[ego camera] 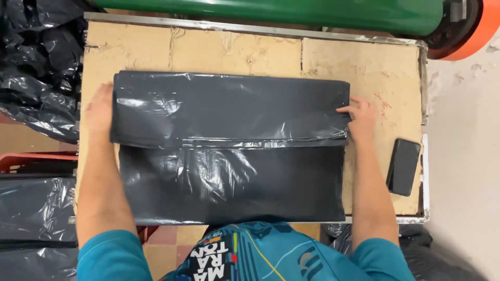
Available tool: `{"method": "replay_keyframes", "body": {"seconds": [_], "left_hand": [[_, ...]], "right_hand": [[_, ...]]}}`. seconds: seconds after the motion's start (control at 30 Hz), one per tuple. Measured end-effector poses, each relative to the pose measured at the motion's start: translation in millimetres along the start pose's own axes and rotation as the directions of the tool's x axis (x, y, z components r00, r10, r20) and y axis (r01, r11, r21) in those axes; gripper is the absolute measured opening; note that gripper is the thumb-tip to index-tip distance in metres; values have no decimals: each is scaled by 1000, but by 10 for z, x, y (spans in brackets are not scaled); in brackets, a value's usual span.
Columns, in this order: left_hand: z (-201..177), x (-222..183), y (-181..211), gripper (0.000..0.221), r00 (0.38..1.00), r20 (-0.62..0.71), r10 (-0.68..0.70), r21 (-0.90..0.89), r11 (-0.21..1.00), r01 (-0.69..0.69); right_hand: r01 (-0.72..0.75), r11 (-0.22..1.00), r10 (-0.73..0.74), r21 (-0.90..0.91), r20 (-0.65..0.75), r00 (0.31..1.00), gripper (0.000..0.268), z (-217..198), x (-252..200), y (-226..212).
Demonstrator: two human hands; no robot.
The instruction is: Catching plastic bags from a production line, smoothing them out, folding them into a smaller size, and stacking them neatly into a collection bin.
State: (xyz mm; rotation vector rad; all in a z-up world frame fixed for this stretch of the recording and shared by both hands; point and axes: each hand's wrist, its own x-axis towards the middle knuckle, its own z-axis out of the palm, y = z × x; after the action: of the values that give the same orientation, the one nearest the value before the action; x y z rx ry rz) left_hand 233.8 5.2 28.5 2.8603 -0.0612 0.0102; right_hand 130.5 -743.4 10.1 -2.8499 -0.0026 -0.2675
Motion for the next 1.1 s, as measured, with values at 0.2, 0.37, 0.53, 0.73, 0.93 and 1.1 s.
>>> {"method": "replay_keyframes", "body": {"seconds": [0.2,0.37,0.53,0.73,0.93,1.1], "left_hand": [[-235,381,598,55,996,61,-65,-52,996,68],[333,779,871,52,967,177,185,151,965,-213],[243,942,773,16,956,52,290,422,861,-284],[-1009,639,1084,14,771,-323,549,503,789,-352],[-1187,-587,1064,13,790,-339,510,409,837,-364],[-112,-1472,620,14,870,-250,425,436,852,-291]], "right_hand": [[159,986,-164,-55,-104,981,34,-206,547,-414],[130,984,-94,-122,266,960,51,187,1013,-792],[164,937,-111,-308,181,977,18,214,1261,-706],[324,928,-369,-183,-327,870,28,-973,1334,-1203],[329,910,-390,-251,-253,885,21,-1265,189,-1392],[337,864,-417,-375,-155,896,25,-467,-736,-1117]]}}
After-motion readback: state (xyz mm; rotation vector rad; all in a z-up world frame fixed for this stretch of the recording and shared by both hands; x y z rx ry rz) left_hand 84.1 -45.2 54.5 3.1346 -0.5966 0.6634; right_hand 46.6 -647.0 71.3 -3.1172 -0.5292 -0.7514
